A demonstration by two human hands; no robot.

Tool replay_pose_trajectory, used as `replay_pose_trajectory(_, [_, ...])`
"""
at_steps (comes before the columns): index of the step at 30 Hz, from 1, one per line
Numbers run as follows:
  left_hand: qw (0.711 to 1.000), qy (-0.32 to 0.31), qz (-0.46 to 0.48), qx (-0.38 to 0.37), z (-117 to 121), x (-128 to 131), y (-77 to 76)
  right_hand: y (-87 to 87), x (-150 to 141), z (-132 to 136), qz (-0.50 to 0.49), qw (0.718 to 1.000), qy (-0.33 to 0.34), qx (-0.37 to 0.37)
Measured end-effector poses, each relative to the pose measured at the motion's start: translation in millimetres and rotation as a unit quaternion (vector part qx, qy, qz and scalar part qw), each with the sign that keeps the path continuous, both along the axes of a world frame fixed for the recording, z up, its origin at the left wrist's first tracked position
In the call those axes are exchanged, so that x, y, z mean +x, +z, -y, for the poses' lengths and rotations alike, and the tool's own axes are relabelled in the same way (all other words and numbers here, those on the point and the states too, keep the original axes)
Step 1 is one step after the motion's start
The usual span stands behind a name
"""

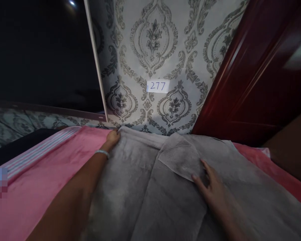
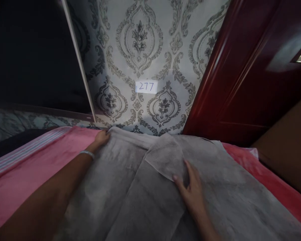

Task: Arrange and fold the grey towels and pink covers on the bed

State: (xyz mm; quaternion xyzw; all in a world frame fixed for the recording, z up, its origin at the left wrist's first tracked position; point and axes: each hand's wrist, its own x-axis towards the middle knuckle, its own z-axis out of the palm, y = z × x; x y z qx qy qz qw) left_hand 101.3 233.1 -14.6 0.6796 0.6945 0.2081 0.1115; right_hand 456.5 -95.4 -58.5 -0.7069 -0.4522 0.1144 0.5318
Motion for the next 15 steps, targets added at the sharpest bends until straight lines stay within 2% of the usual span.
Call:
replay_pose_trajectory(2, [1.000, 0.002, -0.018, -0.025, 12, -14, 4.1, -8.1, 1, -4, 0.094, 0.995, 0.033, -0.029])
replay_pose_trajectory(5, [0.997, 0.007, -0.043, -0.060, 41, -39, 4.5, -18.8, 2, -12, 0.181, 0.977, 0.048, -0.105])
replay_pose_trajectory(9, [0.996, 0.006, -0.064, -0.055, 91, -59, 0.7, -13.9, -6, -16, 0.228, 0.961, 0.049, -0.149])
replay_pose_trajectory(11, [0.997, 0.002, -0.071, -0.034, 113, -61, 2.3, -1.3, -11, -14, 0.179, 0.973, 0.045, -0.136])
replay_pose_trajectory(13, [0.997, -0.009, -0.080, -0.005, 130, -57, 6.8, 17.3, -15, -15, 0.031, 0.996, 0.031, -0.082])
replay_pose_trajectory(15, [0.996, -0.058, -0.066, 0.027, 147, -48, 11.5, 41.1, -18, -21, -0.142, 0.990, 0.017, -0.003])
